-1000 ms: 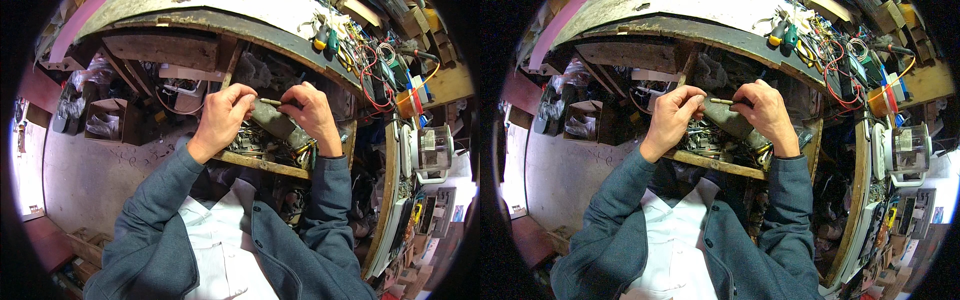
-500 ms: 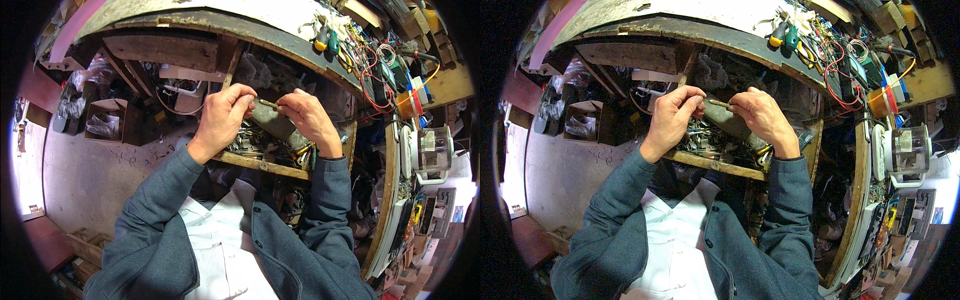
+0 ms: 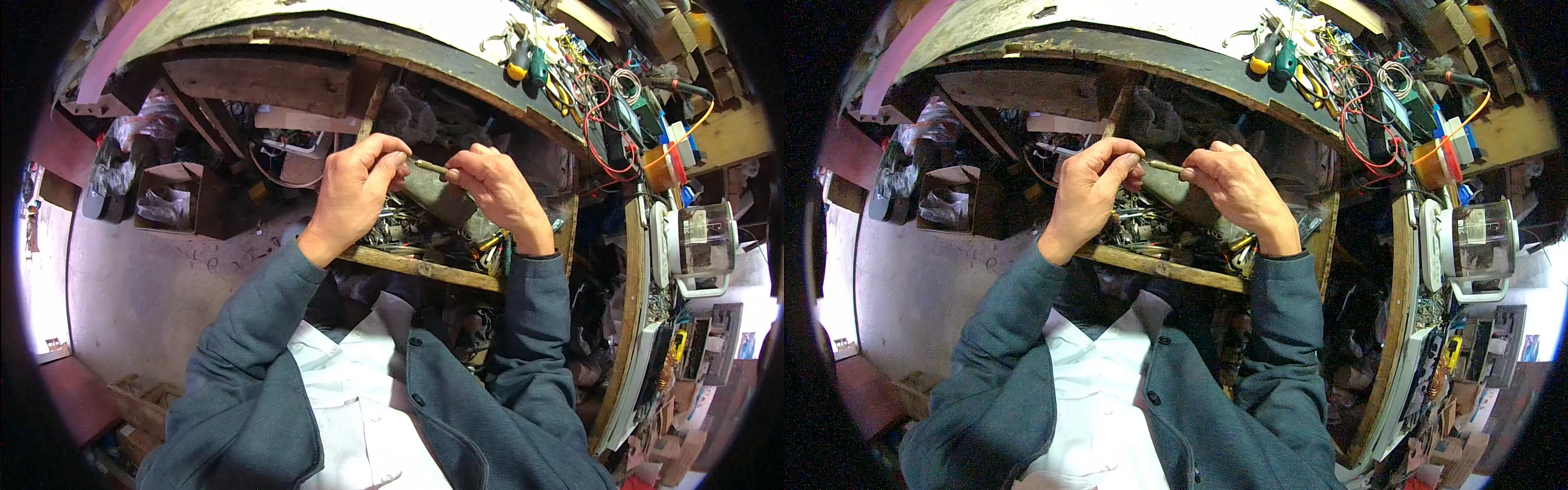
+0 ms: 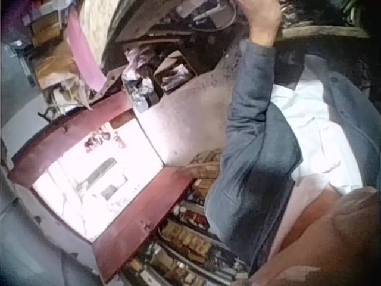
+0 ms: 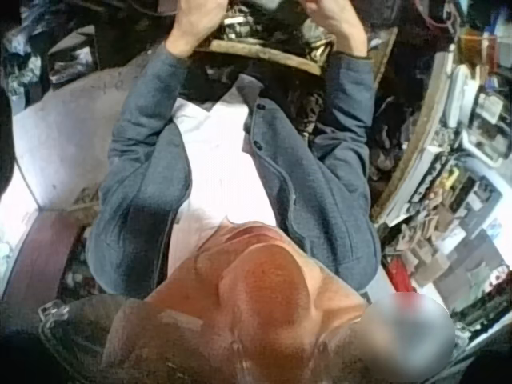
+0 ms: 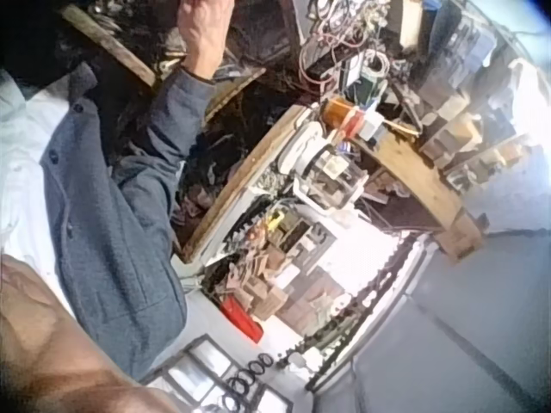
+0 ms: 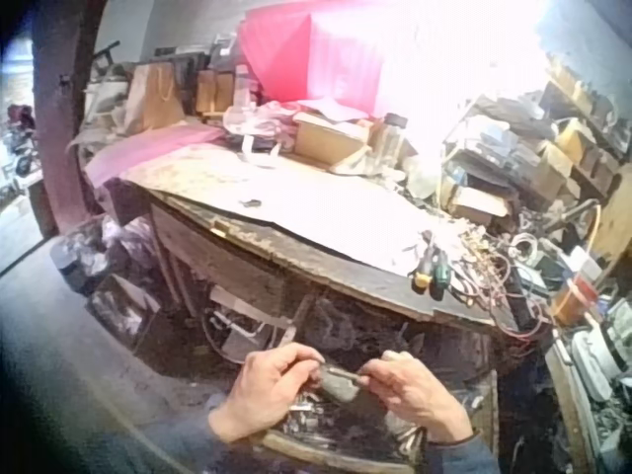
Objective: The person manipulates a small cylindrical component with both hands, then uses a screwdriver to adjust it. The task involves careful handling of the component and precise tool use.
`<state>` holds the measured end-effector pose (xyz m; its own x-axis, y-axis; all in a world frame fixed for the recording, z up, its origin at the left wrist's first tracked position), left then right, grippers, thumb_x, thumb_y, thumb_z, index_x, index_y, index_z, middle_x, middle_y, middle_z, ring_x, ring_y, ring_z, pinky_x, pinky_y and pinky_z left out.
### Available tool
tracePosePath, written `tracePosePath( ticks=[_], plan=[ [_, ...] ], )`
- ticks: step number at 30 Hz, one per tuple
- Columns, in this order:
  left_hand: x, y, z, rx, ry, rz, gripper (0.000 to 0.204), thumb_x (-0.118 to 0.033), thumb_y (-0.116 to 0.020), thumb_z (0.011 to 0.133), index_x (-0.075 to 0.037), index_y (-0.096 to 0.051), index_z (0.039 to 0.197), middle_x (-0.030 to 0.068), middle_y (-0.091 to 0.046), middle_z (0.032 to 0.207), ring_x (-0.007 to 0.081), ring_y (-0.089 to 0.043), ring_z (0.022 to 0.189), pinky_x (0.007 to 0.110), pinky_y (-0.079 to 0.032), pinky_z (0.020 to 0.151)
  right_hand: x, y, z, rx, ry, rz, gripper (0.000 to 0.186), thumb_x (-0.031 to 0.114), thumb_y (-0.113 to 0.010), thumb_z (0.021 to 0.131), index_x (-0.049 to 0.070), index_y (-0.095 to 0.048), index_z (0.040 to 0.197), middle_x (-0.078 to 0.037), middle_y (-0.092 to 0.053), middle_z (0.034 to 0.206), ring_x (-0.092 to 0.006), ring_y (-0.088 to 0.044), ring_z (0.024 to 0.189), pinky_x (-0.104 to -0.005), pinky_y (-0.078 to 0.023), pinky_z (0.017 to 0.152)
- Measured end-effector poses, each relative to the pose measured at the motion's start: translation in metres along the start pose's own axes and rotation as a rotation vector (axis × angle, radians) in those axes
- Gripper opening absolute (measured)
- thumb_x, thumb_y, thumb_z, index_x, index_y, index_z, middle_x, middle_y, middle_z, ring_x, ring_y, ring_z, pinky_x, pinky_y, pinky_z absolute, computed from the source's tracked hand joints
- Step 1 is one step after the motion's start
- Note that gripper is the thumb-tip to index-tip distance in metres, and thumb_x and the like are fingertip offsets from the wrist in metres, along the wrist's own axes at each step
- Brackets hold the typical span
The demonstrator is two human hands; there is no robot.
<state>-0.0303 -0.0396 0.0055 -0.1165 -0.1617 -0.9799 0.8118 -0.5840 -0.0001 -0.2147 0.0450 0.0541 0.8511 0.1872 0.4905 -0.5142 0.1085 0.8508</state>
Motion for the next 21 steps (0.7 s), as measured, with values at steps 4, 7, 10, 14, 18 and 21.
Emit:
tracePosePath(
  ticks=[4, 7, 10, 14, 18, 21],
  plan=[
    [0.002, -0.003, 0.000, -0.013, -0.004, -0.024, 0.013, -0.007, -0.063, 0.103, 0.001, -0.071, 0.108, 0.0033, -0.073, 0.086, 0.0076, -0.067, 0.078, 0.025, -0.057, 0.072, -0.004, 0.000, -0.001, -0.014, -0.049, 0.051, 0.015, 0.018, -0.069, 0.097, 0.003, -0.069, 0.096, -0.015, -0.062, 0.077, -0.0331, -0.060, 0.075, -0.0421, -0.047, 0.067],
    [-0.004, -0.003, 0.000, 0.025, -0.033, 0.132, 0.012, -0.008, -0.066, 0.101, 0.001, -0.070, 0.108, 0.0019, -0.072, 0.085, 0.0063, -0.066, 0.077, 0.023, -0.055, 0.071, -0.007, 0.003, -0.003, -0.050, -0.073, 0.068, 0.014, 0.017, -0.068, 0.098, 0.002, -0.068, 0.098, -0.015, -0.062, 0.078, -0.0334, -0.061, 0.074, -0.0418, -0.048, 0.066],
    [-0.005, -0.002, -0.001, -0.034, -0.054, 0.086, 0.013, -0.009, -0.072, 0.096, 0.001, -0.073, 0.103, 0.0058, -0.073, 0.080, 0.0079, -0.066, 0.071, 0.025, -0.052, 0.065, -0.005, 0.002, -0.002, -0.055, -0.068, 0.086, 0.014, 0.016, -0.068, 0.098, 0.002, -0.068, 0.099, -0.016, -0.062, 0.078, -0.0337, -0.062, 0.072, -0.0414, -0.048, 0.065],
    [-0.013, -0.002, -0.004, -0.077, -0.104, 0.150, 0.012, -0.009, -0.073, 0.094, 0.001, -0.074, 0.101, 0.0099, -0.074, 0.080, 0.0094, -0.068, 0.070, 0.027, -0.052, 0.063, -0.005, 0.003, -0.003, -0.052, -0.084, 0.076, 0.014, 0.017, -0.069, 0.098, 0.003, -0.068, 0.098, -0.016, -0.061, 0.078, -0.0339, -0.062, 0.072, -0.0417, -0.048, 0.064],
    [-0.012, -0.001, -0.005, -0.104, -0.101, 0.145, 0.012, -0.009, -0.074, 0.094, 0.001, -0.075, 0.100, 0.0109, -0.075, 0.079, 0.0107, -0.070, 0.070, 0.027, -0.053, 0.063, -0.004, 0.003, -0.002, -0.074, -0.081, 0.077, 0.014, 0.017, -0.069, 0.097, 0.003, -0.068, 0.098, -0.016, -0.061, 0.077, -0.0341, -0.062, 0.072, -0.0417, -0.048, 0.063],
    [-0.015, 0.000, -0.004, -0.127, -0.128, 0.128, 0.012, -0.010, -0.074, 0.094, 0.001, -0.075, 0.100, 0.0104, -0.075, 0.078, 0.0109, -0.070, 0.069, 0.027, -0.053, 0.062, -0.003, 0.004, -0.002, -0.088, -0.065, 0.057, 0.015, 0.018, -0.070, 0.097, 0.003, -0.068, 0.097, -0.016, -0.061, 0.076, -0.0342, -0.062, 0.071, -0.0417, -0.047, 0.063]
  ],
)
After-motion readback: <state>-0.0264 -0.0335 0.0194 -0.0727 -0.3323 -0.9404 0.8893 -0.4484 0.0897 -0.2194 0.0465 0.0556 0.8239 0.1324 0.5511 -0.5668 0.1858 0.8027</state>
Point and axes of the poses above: each hand's wrist, its own z-axis towards the middle knuckle, its own y-axis out of the back of the hand, x = y × z, the point moved 5 cm from there along z, towards the middle knuckle
